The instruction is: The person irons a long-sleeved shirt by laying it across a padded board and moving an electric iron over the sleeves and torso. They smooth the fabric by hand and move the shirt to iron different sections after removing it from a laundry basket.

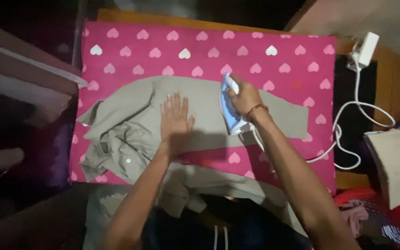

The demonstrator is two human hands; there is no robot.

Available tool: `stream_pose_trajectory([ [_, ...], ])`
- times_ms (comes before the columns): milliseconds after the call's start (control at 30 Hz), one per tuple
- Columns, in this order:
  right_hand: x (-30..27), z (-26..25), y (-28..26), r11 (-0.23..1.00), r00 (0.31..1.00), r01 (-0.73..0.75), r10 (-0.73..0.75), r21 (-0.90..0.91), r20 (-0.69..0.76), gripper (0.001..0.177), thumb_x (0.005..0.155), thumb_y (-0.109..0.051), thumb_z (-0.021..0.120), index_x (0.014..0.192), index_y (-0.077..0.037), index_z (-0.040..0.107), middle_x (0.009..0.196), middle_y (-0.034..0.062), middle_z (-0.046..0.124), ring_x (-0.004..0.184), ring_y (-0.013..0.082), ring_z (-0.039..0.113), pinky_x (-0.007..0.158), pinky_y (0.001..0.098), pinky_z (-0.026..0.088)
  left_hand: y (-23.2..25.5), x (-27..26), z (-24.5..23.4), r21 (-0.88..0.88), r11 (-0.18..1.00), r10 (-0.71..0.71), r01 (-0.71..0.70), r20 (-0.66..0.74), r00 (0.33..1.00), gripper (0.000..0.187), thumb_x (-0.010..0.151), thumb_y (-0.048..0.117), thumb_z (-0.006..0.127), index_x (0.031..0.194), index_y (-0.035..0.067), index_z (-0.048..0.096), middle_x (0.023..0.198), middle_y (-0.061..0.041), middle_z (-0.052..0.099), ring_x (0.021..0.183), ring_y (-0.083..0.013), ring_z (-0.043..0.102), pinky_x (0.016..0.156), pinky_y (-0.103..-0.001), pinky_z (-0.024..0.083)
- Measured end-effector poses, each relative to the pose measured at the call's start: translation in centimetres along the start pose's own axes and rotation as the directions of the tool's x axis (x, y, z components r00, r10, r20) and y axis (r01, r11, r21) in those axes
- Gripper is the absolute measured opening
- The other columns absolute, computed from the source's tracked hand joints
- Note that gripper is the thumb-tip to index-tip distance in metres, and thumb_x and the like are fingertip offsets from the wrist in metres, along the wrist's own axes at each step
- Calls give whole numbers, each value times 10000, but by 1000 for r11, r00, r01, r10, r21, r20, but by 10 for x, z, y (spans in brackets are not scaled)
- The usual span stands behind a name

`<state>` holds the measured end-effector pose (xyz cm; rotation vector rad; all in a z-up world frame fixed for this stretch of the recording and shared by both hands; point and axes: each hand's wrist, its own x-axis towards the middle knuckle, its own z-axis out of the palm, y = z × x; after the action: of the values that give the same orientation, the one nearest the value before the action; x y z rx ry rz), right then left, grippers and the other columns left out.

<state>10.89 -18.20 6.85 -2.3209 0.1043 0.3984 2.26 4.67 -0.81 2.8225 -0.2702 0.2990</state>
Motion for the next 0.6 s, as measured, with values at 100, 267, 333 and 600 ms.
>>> stream_pose_trajectory([
  [100, -9, 9, -15, 1000, 997, 26, -27, 18, 66, 566, 938, -253, 658, 1477, -163, 511, 1072, 238, 729, 739, 318, 755, 756, 447, 591, -32, -4, -8, -57, 998, -1, 3, 35, 999, 673, 941, 312, 606, 1488, -57, 474, 1549, -355, 356, 1457, -503, 249, 1176, -625, 181],
  [267, -35, 47, -33, 985, 973, 168, -160, -38, 164, 558, 945, -275, 693, 1473, -174, 544, 995, 283, 744, 740, 356, 720, 756, 446, 574, -49, -13, -10, -91, 990, 98, -111, -143, 985, 554, 1026, 230, 602, 1431, -122, 463, 1522, -373, 417, 1507, -507, 342, 1259, -610, 245],
  [333, -36, 62, -45, 934, 935, 350, -344, -76, 86, 549, 942, -248, 731, 1457, -145, 575, 1067, 302, 733, 934, 428, 694, 817, 479, 557, -51, -16, -11, 2, 984, 177, -180, -202, 963, 461, 1025, 203, 608, 1361, -89, 487, 1491, -346, 454, 1478, -515, 393, 1252, -616, 272],
  [600, 22, 82, -66, 935, 936, 352, -353, -36, -13, 520, 933, -194, 672, 1429, -77, 568, 1266, 266, 682, 1160, 404, 666, 985, 459, 528, -56, -21, -8, -265, 946, 99, -189, -319, 943, 546, 1094, 219, 563, 1482, -136, 416, 1554, -392, 374, 1508, -534, 352, 1273, -591, 263],
])
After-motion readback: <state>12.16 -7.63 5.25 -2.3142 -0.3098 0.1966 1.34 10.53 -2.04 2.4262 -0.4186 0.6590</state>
